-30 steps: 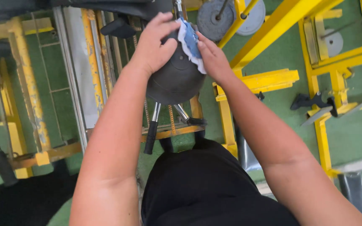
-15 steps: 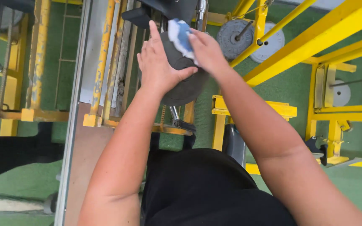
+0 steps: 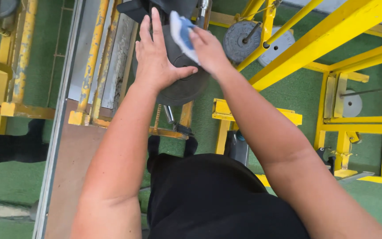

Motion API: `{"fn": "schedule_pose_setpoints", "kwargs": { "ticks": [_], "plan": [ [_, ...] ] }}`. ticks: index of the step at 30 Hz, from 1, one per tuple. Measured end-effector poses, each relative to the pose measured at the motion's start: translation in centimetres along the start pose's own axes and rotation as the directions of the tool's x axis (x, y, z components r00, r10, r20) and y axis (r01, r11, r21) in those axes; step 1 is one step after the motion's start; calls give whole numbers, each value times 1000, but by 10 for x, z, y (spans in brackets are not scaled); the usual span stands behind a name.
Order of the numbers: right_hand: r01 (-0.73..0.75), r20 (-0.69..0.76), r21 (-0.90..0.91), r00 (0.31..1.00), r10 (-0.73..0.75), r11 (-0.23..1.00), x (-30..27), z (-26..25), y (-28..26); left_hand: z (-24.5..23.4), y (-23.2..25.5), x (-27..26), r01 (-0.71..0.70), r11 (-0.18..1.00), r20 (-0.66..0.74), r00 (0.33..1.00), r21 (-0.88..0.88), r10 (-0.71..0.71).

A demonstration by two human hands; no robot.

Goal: Wiping down a medicine ball and gym machine components with a cleaning cloth and solution.

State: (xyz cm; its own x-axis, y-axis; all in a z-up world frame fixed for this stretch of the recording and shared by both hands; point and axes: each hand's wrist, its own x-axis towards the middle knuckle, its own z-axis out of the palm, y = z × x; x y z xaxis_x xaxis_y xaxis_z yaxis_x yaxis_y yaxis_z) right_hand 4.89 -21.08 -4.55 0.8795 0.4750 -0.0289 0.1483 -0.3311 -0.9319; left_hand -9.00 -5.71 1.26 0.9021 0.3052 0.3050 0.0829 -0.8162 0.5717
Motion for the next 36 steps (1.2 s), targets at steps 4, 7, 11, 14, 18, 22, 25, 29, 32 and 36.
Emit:
{"fn": "schedule_pose_setpoints", "kwargs": {
  "ticks": [4, 7, 11, 14, 18, 22, 25, 29, 32, 36],
  "plan": [
    [523, 204, -335, 852, -482, 784, -17, 6, -36, 10, -1, 8, -17, 1000, 8, 1000, -13, 17],
    [559, 358, -176, 803, -476, 810, -16, -4, -46, 4, 12, 15, -43, 998, 37, 998, 35, 42],
    [297, -10, -207, 952, -306, 932, -19, -6, -33, 11, 28, 21, -37, 989, 125, 992, 140, 19],
    [246, -122, -146, 957, -264, 958, -23, -9, -13, 26, 41, 27, -50, 981, 130, 991, 188, 26],
    [178, -226, -26, 958, -179, 984, -27, -14, 37, 42, 57, 36, -90, 962, 163, 986, 259, 48],
    [-116, -138, 555, 964, 228, 824, -43, -20, 21, 34, 40, 59, -119, 968, 187, 979, 220, 78],
    [-69, -103, 647, 979, 177, 759, -52, -11, 18, 32, -15, 79, -66, 997, 59, 996, 38, 64],
    [-64, -98, 205, 992, 85, 977, -42, 24, 7, 17, -67, 85, 123, 944, -187, 964, -306, -186],
    [-23, -189, -30, 982, 17, 999, -27, 45, 0, 42, -124, 70, 126, 923, -233, 947, -364, -221],
    [10, -242, -76, 970, -28, 997, -16, 57, -15, 71, -184, 51, 13, 961, -420, 898, -275, -133]
  ]
}}
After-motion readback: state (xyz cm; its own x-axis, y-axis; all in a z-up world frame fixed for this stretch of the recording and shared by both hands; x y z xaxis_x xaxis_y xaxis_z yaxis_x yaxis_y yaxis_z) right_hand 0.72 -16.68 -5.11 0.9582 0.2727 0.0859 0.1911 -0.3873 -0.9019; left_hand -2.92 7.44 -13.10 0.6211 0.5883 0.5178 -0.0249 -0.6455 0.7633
